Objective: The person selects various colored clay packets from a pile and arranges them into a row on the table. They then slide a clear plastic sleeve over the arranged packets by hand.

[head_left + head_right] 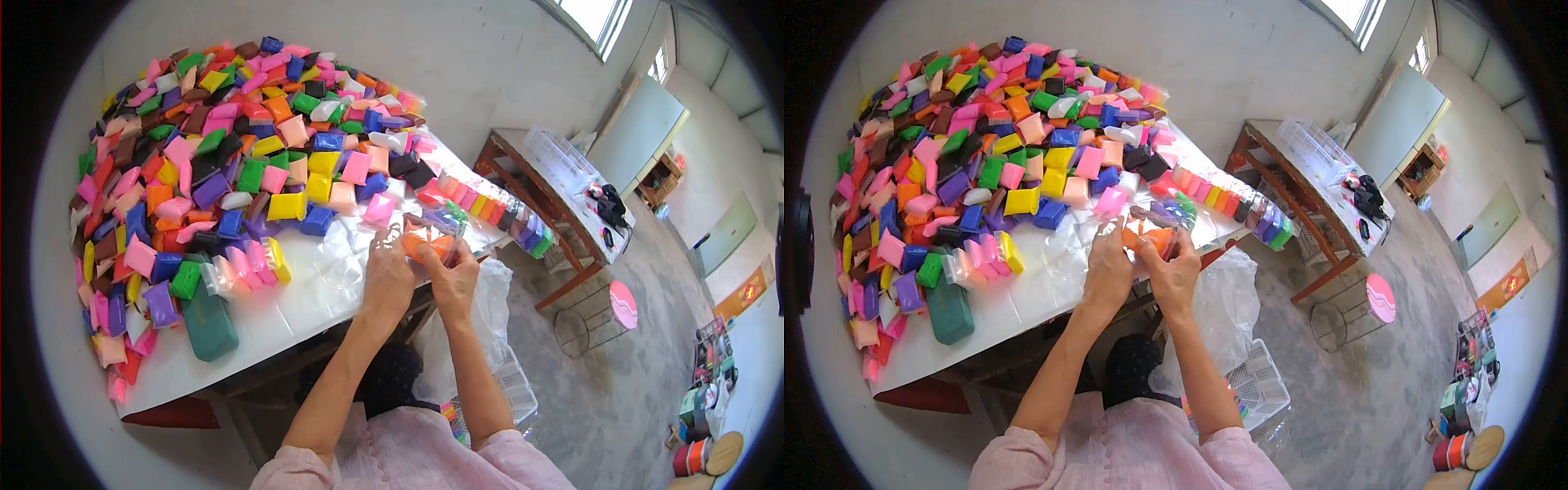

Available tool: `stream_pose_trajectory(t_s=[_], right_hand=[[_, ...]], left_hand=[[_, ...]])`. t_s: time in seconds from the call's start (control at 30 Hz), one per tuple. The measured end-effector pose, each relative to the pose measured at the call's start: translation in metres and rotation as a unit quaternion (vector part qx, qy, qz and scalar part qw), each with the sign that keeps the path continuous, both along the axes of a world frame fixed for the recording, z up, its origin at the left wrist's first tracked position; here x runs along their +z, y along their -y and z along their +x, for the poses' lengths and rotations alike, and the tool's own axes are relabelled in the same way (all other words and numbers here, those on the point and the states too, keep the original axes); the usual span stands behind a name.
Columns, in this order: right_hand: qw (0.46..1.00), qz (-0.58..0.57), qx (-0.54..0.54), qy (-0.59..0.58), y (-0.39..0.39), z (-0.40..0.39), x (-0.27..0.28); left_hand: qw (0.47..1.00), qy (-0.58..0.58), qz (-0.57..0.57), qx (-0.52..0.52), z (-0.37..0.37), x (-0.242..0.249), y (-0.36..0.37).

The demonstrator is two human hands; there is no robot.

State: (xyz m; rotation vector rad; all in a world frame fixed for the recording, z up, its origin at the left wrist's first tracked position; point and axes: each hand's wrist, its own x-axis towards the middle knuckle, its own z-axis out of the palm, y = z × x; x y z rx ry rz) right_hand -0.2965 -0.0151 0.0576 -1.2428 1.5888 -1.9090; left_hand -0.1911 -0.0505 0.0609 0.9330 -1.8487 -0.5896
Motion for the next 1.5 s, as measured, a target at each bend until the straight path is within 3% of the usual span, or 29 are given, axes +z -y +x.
stream_pose_trajectory(t_s=[0.03, 0.13, 0.23, 0.3, 0.4, 0.5, 0.7, 1.0, 1.5], right_hand=[[0.998, -0.014, -0.035, -0.041, 0.001, 0.003, -0.001], [0.982, -0.034, -0.122, -0.139, 0.006, 0.013, -0.008], [0.971, -0.003, -0.154, -0.185, 0.010, 0.017, -0.026], [0.967, 0.029, -0.149, -0.207, 0.011, 0.017, -0.031], [0.916, -0.061, -0.205, -0.339, 0.013, 0.015, -0.035], [0.926, 0.062, -0.212, -0.307, 0.000, 0.028, -0.023], [0.918, 0.075, -0.196, -0.336, 0.006, 0.027, -0.019], [0.924, 0.007, -0.169, -0.343, 0.008, 0.016, -0.027], [0.916, 0.073, -0.156, -0.361, 0.006, 0.018, -0.025]], left_hand=[[1.000, 0.026, -0.011, -0.001, 0.002, 0.001, -0.004], [0.973, 0.051, -0.199, 0.107, -0.001, -0.022, 0.001], [0.984, -0.057, -0.050, 0.160, -0.007, -0.036, 0.007], [0.987, -0.068, -0.015, 0.148, -0.002, -0.032, 0.006], [0.988, -0.090, 0.007, 0.128, 0.005, -0.028, 0.005], [0.988, -0.104, 0.013, 0.113, 0.009, -0.026, 0.004], [0.989, -0.101, 0.011, 0.106, 0.010, -0.031, 0.008], [0.992, -0.098, 0.006, 0.079, 0.008, -0.028, 0.006], [0.990, -0.085, -0.032, 0.105, 0.006, -0.023, 0.003]])
